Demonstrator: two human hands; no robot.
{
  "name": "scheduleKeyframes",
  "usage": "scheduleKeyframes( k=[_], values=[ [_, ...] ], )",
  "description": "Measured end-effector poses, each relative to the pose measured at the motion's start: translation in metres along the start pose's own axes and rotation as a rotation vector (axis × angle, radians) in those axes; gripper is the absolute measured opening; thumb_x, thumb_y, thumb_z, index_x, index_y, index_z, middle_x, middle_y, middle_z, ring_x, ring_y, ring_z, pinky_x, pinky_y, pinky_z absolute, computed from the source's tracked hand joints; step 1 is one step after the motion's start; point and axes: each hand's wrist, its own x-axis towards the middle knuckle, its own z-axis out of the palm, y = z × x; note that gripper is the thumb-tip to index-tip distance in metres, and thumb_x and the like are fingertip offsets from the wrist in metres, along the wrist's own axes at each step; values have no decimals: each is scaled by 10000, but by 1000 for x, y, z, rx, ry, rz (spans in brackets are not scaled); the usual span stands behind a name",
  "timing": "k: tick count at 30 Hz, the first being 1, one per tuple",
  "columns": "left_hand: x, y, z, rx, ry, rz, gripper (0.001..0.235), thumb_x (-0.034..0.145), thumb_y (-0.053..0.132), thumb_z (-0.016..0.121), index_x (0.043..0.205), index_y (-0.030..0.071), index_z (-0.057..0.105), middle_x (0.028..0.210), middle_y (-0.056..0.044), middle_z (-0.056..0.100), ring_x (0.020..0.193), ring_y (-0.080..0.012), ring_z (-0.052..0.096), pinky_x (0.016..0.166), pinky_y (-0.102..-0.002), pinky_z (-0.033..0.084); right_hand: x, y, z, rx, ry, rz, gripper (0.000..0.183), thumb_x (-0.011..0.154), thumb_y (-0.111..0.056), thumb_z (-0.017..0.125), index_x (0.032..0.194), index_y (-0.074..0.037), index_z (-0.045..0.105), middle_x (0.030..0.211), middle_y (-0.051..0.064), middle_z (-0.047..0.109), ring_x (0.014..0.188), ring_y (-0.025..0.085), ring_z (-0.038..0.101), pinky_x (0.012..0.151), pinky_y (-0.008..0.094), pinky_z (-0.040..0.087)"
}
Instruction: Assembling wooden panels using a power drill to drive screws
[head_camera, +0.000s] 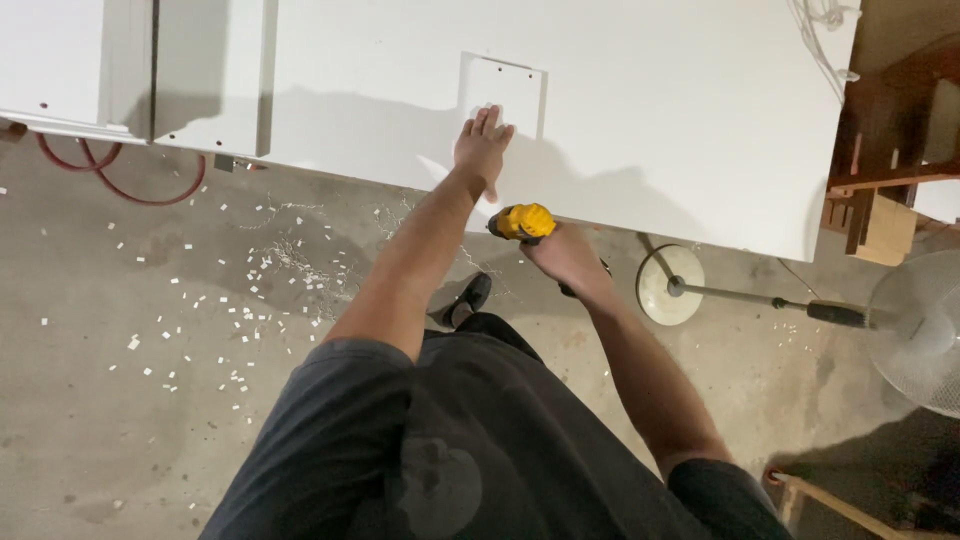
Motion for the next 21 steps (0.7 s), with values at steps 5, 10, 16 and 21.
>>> scheduleKeyframes(
  k=[5, 10, 16, 21],
  values=[
    [-35, 5, -25, -102, 55, -7, 650, 1056, 174, 528, 1651, 288, 294, 1740, -117, 28, 1601, -352, 29, 1282, -490, 113, -5, 17, -16, -31, 47, 45, 413, 854, -333, 703, 981, 60, 682, 843, 254, 719, 836, 381, 738, 614, 391, 559],
    [31, -3, 21, -54, -18, -6, 1309, 641, 364, 989, 1677, 262, 197, 1734, -152, -38, 1594, -383, -22, 1291, -458, 69, -7, 30, -20, -53, 99, 84, 462, 808, -355, 736, 984, 70, 700, 866, 267, 719, 916, 437, 728, 657, 471, 560],
    [56, -7, 41, -23, -47, -10, 1557, 421, 432, 1053, 1684, 265, 159, 1728, -154, -78, 1587, -376, -66, 1299, -478, 41, -3, 29, -18, -26, 100, 99, 412, 799, -342, 728, 949, 41, 714, 863, 226, 731, 904, 391, 740, 669, 423, 553],
    [56, -7, 45, -17, -50, -12, 1581, 393, 443, 1055, 1683, 284, 155, 1728, -146, -88, 1594, -366, -49, 1305, -472, 36, -4, 18, -20, -89, 27, 188, 508, 802, -459, 715, 990, 13, 724, 910, 219, 745, 983, 391, 737, 807, 454, 578]
  ],
)
